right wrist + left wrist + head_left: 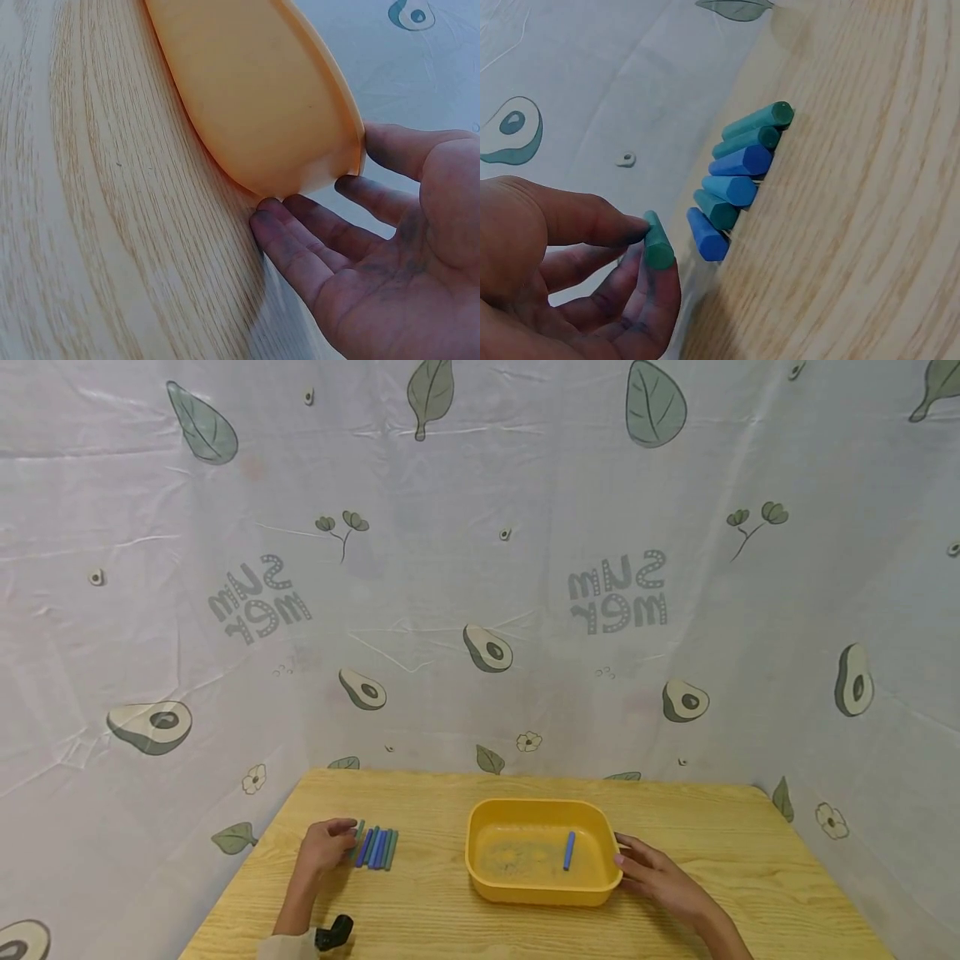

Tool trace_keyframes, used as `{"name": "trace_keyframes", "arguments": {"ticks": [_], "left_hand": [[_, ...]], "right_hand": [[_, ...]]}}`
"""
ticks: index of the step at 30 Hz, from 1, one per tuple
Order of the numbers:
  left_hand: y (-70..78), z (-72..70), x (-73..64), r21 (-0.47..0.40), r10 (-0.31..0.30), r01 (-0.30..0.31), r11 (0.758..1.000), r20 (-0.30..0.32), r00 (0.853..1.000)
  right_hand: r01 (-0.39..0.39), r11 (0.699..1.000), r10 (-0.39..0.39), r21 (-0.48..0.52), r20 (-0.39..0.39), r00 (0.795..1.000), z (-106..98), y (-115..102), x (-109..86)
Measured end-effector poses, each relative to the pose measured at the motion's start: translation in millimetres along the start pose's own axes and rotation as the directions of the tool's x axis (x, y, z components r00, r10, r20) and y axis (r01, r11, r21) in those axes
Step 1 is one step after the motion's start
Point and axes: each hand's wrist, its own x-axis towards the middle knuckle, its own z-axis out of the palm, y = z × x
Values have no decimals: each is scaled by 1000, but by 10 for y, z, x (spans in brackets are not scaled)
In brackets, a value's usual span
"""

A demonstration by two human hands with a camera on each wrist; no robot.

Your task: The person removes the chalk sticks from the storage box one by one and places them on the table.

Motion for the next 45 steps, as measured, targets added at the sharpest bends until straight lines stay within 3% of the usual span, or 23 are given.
{"name": "trace_keyframes", "arguments": {"ticks": [13, 21, 37, 45], "left_hand": [[-62, 58, 21, 127, 52, -45, 991, -46, 998], [-42, 113, 5, 234, 118, -99, 967, -67, 991], [14, 92, -67, 212, 123, -105, 972, -74, 990], [227, 307, -98, 139, 125, -114, 984, -74, 989]], "right_hand": [[-13, 1000, 13, 12, 19, 1000, -10, 21, 5], [9, 1000, -10, 8, 36, 999, -25, 8, -7], [11, 1000, -11, 1, 29, 1000, -6, 3, 16], [7, 1000, -7, -2, 24, 1000, -30, 21, 7]]}}
